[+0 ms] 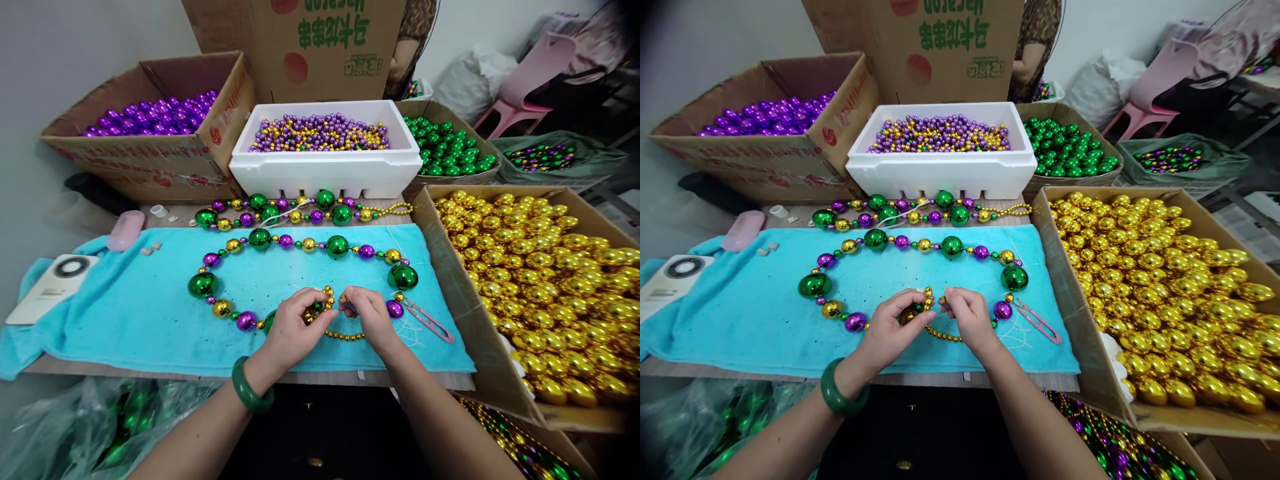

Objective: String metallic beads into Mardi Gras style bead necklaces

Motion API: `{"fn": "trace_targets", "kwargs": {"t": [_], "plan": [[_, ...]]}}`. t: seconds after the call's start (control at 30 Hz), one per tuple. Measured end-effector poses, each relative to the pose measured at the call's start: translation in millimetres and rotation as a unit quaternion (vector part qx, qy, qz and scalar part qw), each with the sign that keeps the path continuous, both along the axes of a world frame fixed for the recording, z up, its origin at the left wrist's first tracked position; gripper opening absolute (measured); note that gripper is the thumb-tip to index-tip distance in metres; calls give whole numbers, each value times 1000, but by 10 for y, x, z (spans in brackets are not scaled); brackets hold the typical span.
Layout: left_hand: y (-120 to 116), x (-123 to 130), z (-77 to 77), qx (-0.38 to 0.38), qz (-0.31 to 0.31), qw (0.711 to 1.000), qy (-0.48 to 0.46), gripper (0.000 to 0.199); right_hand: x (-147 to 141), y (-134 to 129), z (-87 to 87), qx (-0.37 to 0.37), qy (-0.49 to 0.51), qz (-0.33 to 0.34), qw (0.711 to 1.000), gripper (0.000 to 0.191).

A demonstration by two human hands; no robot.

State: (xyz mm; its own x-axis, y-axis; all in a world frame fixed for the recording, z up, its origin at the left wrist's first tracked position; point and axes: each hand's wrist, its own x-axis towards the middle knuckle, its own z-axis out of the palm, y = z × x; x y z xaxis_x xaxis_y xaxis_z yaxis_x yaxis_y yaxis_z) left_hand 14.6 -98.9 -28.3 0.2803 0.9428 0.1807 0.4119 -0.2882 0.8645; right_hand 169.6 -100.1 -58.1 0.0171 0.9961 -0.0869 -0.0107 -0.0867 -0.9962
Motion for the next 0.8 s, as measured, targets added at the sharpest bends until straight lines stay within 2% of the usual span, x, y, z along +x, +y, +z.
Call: {"fn": "trace_targets", "kwargs": {"t": [0.37, 0.67, 0.73, 0.8], "plan": [[-13, 7, -19, 15, -9, 1000, 14, 11, 15, 3, 40, 25, -24, 10, 999, 42], [-17, -5, -7, 34, -12, 998, 45, 11, 86, -12, 42, 65, -119, 30, 990, 44], [-7, -15, -5, 31, -9, 999, 43, 13, 128, 0, 33, 70, -137, 20, 988, 43], [7, -28, -1, 31, -9, 999, 35, 15, 183, 24, 19, 81, -196, -15, 977, 39]]}}
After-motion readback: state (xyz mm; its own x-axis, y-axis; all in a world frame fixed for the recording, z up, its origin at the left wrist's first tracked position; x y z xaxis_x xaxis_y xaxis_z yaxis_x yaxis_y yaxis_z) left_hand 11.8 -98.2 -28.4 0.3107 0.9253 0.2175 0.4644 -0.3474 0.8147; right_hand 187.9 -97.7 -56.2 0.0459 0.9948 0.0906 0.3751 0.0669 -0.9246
